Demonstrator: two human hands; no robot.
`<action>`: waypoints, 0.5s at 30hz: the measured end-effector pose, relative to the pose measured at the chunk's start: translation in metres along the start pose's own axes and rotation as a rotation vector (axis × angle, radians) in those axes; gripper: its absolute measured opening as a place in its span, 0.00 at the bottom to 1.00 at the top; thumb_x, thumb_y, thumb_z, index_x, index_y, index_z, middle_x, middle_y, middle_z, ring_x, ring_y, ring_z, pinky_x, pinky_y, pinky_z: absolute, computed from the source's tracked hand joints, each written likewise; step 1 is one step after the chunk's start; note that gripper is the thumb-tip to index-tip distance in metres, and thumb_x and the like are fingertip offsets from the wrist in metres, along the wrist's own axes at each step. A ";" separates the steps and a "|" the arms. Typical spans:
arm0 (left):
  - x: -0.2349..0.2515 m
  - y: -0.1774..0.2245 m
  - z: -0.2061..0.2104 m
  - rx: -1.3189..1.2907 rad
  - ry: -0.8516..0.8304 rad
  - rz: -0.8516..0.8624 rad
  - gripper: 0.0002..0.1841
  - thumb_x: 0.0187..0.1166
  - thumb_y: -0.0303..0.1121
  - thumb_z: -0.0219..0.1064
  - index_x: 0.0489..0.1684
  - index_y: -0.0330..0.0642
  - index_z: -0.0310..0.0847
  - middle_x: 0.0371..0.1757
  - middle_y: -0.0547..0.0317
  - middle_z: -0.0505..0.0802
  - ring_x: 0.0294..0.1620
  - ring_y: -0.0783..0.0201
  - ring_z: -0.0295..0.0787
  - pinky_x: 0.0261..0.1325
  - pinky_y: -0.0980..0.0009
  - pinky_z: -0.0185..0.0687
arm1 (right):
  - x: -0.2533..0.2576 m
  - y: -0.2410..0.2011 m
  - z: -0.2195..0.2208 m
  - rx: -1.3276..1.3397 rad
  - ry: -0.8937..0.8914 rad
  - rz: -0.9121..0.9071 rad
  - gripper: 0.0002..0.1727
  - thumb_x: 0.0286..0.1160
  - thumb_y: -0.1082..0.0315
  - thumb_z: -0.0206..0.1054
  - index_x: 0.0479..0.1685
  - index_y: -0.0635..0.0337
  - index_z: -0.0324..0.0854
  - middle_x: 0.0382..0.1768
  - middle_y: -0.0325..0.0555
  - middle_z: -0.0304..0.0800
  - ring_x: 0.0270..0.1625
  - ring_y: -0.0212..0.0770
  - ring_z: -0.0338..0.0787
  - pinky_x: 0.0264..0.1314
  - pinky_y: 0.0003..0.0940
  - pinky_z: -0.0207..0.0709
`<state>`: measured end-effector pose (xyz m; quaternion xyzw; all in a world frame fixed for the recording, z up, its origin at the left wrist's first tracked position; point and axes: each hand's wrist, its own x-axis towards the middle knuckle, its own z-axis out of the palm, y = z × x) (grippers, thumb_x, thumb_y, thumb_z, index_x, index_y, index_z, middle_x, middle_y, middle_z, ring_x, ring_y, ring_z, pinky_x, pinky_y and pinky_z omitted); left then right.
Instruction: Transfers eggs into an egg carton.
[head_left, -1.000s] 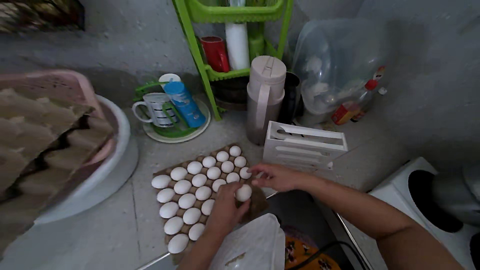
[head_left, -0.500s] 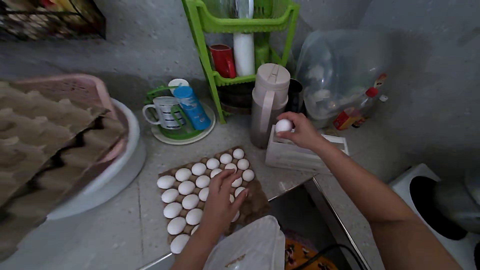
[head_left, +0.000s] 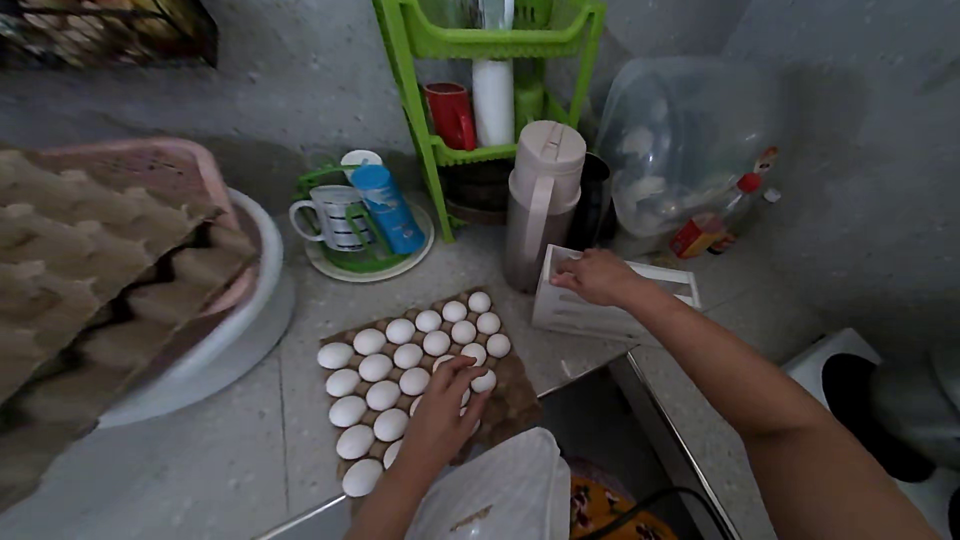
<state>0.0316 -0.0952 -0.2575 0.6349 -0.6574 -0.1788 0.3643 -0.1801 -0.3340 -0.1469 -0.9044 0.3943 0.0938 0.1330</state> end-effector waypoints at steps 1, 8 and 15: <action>0.000 -0.001 0.001 -0.002 -0.015 0.002 0.16 0.77 0.32 0.69 0.58 0.33 0.88 0.68 0.36 0.85 0.65 0.40 0.86 0.63 0.44 0.84 | -0.003 -0.003 -0.007 -0.050 -0.025 0.042 0.34 0.91 0.40 0.49 0.68 0.62 0.84 0.58 0.66 0.90 0.70 0.69 0.84 0.75 0.67 0.68; 0.004 -0.008 0.005 0.114 -0.256 -0.128 0.14 0.79 0.26 0.69 0.59 0.30 0.87 0.65 0.34 0.89 0.70 0.32 0.82 0.74 0.39 0.73 | -0.022 0.012 -0.017 -0.083 0.157 0.132 0.33 0.89 0.43 0.55 0.65 0.66 0.84 0.54 0.70 0.91 0.65 0.71 0.87 0.70 0.67 0.72; 0.017 0.011 -0.006 0.308 -0.871 -0.214 0.22 0.84 0.27 0.64 0.76 0.35 0.77 0.77 0.38 0.82 0.82 0.35 0.70 0.82 0.41 0.62 | -0.039 0.025 -0.032 0.131 0.313 0.078 0.27 0.92 0.49 0.54 0.63 0.65 0.86 0.55 0.64 0.92 0.60 0.66 0.91 0.64 0.69 0.77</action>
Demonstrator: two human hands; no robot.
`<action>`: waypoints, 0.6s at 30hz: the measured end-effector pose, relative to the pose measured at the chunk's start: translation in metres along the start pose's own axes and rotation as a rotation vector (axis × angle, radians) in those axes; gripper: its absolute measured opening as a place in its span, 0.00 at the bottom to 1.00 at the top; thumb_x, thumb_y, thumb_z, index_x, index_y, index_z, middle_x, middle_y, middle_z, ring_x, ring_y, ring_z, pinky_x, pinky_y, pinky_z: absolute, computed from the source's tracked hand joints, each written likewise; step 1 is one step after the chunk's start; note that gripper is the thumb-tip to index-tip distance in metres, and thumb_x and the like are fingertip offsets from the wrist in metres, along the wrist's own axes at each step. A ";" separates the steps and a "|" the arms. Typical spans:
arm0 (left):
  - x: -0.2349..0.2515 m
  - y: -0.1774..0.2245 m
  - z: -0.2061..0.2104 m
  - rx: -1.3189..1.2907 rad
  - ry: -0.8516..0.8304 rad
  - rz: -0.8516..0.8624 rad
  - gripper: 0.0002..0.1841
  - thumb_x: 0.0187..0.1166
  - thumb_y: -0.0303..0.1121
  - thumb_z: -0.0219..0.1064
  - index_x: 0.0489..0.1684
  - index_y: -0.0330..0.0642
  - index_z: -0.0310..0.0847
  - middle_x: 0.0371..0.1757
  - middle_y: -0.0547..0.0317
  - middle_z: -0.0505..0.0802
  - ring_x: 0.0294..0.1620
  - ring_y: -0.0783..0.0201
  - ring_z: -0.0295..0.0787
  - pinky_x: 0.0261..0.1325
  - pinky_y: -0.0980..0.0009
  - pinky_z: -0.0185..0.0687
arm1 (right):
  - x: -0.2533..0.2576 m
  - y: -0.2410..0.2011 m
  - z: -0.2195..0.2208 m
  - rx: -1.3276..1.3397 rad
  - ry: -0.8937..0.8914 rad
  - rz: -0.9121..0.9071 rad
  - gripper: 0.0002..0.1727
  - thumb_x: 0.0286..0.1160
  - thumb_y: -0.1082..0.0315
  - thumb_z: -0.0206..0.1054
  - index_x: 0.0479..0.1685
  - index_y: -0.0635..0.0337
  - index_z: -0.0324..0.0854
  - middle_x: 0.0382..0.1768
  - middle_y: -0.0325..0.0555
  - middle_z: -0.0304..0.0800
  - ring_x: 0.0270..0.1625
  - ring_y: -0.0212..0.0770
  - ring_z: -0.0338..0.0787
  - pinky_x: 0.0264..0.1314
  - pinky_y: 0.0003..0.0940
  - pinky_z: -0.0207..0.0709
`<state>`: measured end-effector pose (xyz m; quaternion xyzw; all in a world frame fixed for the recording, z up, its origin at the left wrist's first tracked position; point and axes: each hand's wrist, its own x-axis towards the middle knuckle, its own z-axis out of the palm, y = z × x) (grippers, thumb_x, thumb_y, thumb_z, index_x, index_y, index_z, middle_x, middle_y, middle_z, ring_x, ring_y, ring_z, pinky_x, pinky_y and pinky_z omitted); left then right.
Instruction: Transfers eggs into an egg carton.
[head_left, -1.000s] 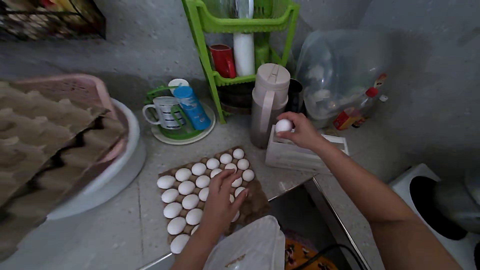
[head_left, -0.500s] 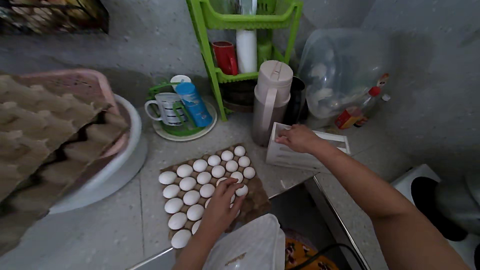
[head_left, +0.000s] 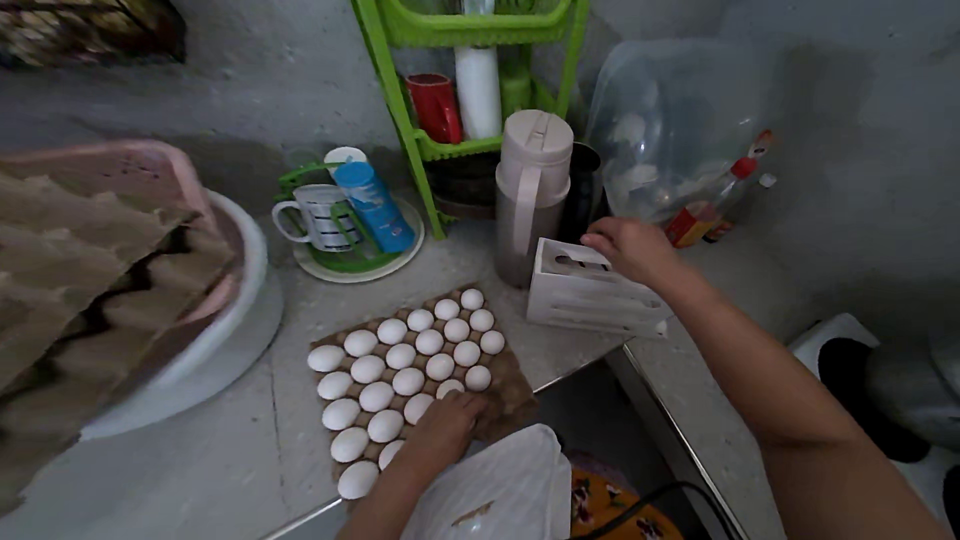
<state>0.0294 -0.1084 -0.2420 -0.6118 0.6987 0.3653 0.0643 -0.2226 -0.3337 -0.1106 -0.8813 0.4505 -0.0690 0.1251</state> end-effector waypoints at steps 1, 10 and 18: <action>-0.002 -0.003 0.003 0.024 -0.010 0.038 0.20 0.85 0.27 0.62 0.74 0.36 0.79 0.76 0.39 0.83 0.82 0.35 0.70 0.81 0.40 0.63 | -0.002 0.003 -0.002 0.029 0.060 -0.018 0.26 0.91 0.50 0.55 0.61 0.65 0.87 0.52 0.63 0.93 0.57 0.64 0.92 0.61 0.68 0.79; 0.000 -0.016 0.005 0.207 -0.091 0.142 0.22 0.84 0.18 0.57 0.77 0.38 0.77 0.78 0.42 0.82 0.82 0.35 0.69 0.79 0.42 0.67 | -0.007 -0.003 -0.008 0.222 0.180 -0.109 0.22 0.91 0.55 0.56 0.56 0.65 0.88 0.43 0.57 0.93 0.47 0.54 0.93 0.55 0.59 0.83; -0.010 -0.023 -0.008 0.042 0.052 0.191 0.27 0.75 0.21 0.70 0.77 0.36 0.76 0.75 0.37 0.82 0.81 0.32 0.71 0.79 0.40 0.69 | -0.013 -0.025 0.013 0.474 -0.008 -0.140 0.19 0.92 0.61 0.55 0.59 0.68 0.86 0.43 0.53 0.93 0.43 0.43 0.91 0.53 0.43 0.83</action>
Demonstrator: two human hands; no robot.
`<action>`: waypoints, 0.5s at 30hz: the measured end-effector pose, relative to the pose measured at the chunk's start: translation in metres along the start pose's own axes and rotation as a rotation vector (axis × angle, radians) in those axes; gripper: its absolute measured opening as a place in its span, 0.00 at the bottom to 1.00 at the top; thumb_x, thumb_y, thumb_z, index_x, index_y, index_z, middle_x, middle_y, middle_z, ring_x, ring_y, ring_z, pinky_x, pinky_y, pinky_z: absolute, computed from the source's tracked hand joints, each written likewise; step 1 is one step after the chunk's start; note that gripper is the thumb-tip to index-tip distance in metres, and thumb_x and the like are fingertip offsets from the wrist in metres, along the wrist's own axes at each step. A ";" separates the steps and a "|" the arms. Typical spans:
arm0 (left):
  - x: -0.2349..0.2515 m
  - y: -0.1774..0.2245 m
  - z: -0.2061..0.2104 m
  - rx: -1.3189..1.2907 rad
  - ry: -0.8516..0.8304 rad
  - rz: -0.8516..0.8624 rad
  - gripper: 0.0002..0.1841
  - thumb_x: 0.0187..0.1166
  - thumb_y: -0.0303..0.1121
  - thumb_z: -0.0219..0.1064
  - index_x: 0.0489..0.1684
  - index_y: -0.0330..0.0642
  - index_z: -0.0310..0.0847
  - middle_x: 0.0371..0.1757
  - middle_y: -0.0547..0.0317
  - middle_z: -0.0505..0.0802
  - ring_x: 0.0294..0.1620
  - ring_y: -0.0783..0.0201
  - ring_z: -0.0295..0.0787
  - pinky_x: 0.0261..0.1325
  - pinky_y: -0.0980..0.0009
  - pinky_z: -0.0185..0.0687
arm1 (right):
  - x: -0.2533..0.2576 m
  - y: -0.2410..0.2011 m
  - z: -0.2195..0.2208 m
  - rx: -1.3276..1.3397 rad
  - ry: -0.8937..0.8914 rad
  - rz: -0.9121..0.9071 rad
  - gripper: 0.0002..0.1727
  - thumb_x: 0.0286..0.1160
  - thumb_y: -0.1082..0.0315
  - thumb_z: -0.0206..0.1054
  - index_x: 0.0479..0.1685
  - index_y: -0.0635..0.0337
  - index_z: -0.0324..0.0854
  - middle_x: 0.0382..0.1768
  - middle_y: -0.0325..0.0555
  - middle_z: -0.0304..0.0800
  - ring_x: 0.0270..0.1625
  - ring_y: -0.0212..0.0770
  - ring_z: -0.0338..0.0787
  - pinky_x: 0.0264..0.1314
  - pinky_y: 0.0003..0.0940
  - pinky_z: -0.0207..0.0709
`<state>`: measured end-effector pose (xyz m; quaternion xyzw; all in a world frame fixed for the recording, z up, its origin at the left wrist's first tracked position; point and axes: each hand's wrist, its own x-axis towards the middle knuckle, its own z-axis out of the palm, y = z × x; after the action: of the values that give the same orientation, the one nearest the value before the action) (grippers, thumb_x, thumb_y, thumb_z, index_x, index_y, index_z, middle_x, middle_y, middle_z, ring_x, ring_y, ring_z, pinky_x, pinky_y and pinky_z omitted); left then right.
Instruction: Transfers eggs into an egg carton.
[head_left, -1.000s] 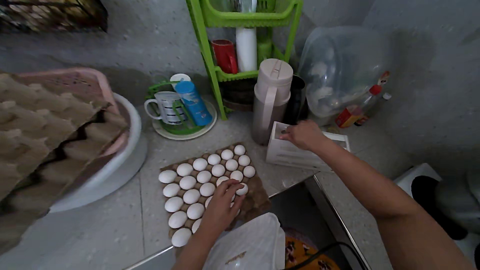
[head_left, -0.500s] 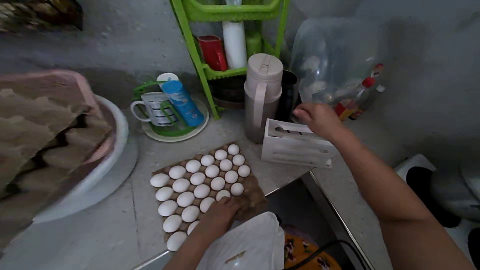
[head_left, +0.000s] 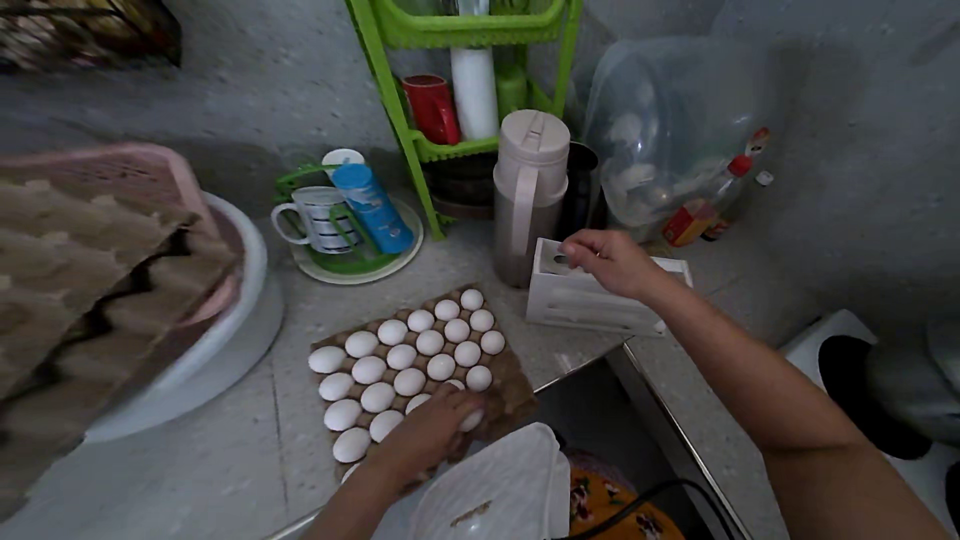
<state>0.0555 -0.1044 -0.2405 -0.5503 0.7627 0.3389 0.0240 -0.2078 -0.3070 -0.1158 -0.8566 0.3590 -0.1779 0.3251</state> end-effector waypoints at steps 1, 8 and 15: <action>-0.004 0.001 0.000 -0.067 0.138 0.033 0.26 0.72 0.21 0.72 0.73 0.34 0.79 0.72 0.36 0.85 0.77 0.31 0.75 0.77 0.39 0.71 | -0.002 -0.001 0.006 0.065 -0.037 0.009 0.18 0.91 0.63 0.56 0.58 0.69 0.86 0.42 0.52 0.93 0.40 0.39 0.90 0.49 0.38 0.83; 0.013 0.053 -0.037 -0.222 1.032 0.312 0.23 0.63 0.31 0.75 0.57 0.33 0.78 0.61 0.42 0.91 0.61 0.48 0.87 0.62 0.55 0.83 | -0.016 -0.048 0.045 0.651 -0.574 0.240 0.24 0.93 0.66 0.49 0.84 0.61 0.64 0.68 0.56 0.81 0.58 0.43 0.89 0.56 0.41 0.86; 0.028 0.070 -0.074 -0.237 1.056 0.262 0.37 0.67 0.33 0.79 0.75 0.25 0.66 0.80 0.28 0.73 0.73 0.39 0.80 0.68 0.47 0.79 | 0.014 -0.039 0.024 0.503 -0.134 0.015 0.20 0.81 0.76 0.63 0.70 0.70 0.72 0.56 0.53 0.86 0.47 0.36 0.89 0.47 0.31 0.85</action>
<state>0.0094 -0.1559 -0.1603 -0.5448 0.6901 0.1006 -0.4658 -0.1661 -0.2859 -0.1051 -0.7561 0.2874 -0.2019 0.5523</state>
